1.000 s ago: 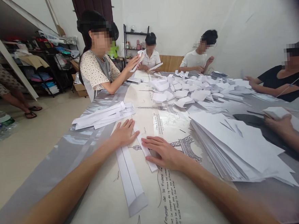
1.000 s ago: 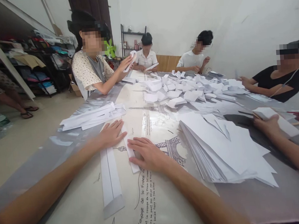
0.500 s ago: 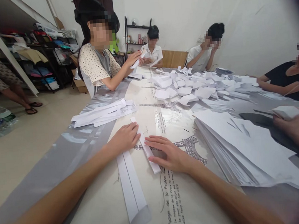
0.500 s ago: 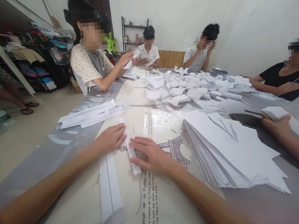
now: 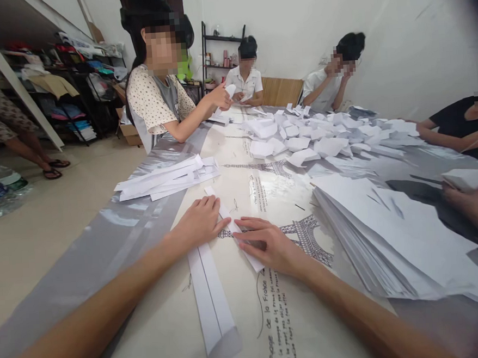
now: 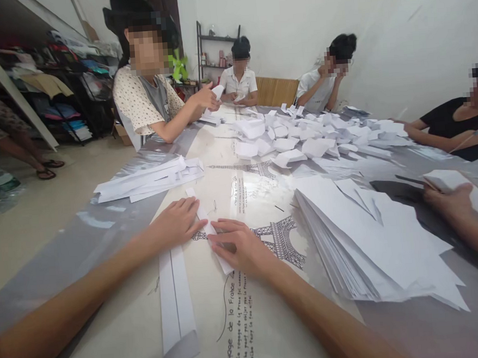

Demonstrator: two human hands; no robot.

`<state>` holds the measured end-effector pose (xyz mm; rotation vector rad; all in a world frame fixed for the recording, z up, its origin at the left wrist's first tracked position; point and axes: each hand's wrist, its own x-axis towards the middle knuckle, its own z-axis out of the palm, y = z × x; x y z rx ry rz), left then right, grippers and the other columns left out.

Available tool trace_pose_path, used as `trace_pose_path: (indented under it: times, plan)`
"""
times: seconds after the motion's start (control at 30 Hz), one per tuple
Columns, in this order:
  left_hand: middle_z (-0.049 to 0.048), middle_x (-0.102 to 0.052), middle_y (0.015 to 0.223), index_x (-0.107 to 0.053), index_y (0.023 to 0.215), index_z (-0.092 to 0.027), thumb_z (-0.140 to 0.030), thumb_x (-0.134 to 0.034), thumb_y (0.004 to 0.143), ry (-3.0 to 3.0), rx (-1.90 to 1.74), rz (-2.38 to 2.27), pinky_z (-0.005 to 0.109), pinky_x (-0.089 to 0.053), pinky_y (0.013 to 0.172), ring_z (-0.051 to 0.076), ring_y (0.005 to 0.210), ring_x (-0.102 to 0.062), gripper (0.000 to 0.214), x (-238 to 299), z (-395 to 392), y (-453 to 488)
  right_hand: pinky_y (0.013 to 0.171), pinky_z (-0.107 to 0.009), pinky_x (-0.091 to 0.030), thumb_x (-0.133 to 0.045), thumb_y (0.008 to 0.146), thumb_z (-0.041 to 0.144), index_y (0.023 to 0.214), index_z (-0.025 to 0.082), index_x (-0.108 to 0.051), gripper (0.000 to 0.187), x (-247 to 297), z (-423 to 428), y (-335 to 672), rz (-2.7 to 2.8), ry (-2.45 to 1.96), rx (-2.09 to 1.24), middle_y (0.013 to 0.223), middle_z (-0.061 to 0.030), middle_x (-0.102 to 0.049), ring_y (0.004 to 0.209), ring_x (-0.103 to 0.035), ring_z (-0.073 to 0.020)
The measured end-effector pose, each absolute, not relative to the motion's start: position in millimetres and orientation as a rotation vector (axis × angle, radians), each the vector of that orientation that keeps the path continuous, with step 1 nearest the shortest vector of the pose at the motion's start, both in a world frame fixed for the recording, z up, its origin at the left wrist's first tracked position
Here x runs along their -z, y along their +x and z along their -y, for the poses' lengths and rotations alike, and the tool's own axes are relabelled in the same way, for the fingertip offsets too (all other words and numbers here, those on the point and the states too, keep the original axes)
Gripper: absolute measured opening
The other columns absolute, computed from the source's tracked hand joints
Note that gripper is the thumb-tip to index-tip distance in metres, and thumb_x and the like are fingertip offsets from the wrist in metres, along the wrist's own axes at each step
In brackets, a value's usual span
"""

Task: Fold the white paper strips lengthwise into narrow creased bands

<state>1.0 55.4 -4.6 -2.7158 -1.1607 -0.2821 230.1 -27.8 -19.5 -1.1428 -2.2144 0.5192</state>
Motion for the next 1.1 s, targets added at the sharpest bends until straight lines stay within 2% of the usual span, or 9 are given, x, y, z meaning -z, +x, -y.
trace_pose_path:
  times: [0.17,0.33,0.67,0.9,1.1]
  plan:
    - [0.0218,-0.062,0.128,-0.057,0.127,-0.007,-0.049,-0.033,0.107,-2.655,0.253,1.152,0.044,-0.044,0.097,0.034,0.117,-0.059,0.052,8,-55,2,0.112,-0.059,-0.049,-0.069,0.094,0.034,0.119,0.031,-0.077,0.027,23,29,225,2.17,-1.236,-0.521,0.143,-0.0031,-0.063,0.139,-0.053,-0.0303]
    - [0.0225,-0.062,0.129,-0.058,0.126,-0.007,-0.048,-0.037,0.106,-2.644,0.274,1.159,0.045,-0.043,0.098,0.035,0.116,-0.059,0.05,8,-53,3,0.109,-0.06,-0.052,-0.067,0.094,0.029,0.116,0.029,-0.078,0.026,19,32,219,2.123,-1.285,-0.527,0.14,-0.0042,-0.066,0.137,-0.055,-0.0317]
    - [0.0219,-0.061,0.133,-0.056,0.128,-0.01,-0.052,-0.035,0.106,-2.68,0.384,1.169,0.049,-0.043,0.103,0.037,0.127,-0.055,0.052,11,-51,4,0.106,-0.053,-0.057,-0.064,0.092,0.021,0.109,0.027,-0.081,0.025,12,36,209,2.062,-1.284,-0.536,0.136,-0.0061,-0.068,0.131,-0.061,-0.0299]
    - [0.0223,-0.06,0.136,-0.056,0.129,-0.011,-0.054,-0.04,0.105,-2.702,0.357,1.199,0.048,-0.043,0.104,0.037,0.13,-0.055,0.052,9,-51,4,0.103,-0.048,-0.058,-0.062,0.091,0.011,0.087,0.02,-0.083,0.024,12,39,199,2.091,-1.329,-0.383,0.134,-0.0105,-0.069,0.128,-0.064,-0.0303]
    - [0.0219,-0.057,0.142,-0.054,0.135,-0.011,-0.053,-0.042,0.103,-2.746,0.328,1.225,0.046,-0.041,0.108,0.036,0.137,-0.051,0.053,8,-53,0,0.104,-0.046,-0.057,-0.059,0.093,0.01,0.092,0.018,-0.082,0.024,16,39,198,2.143,-1.285,-0.244,0.13,-0.0106,-0.072,0.13,-0.062,-0.029]
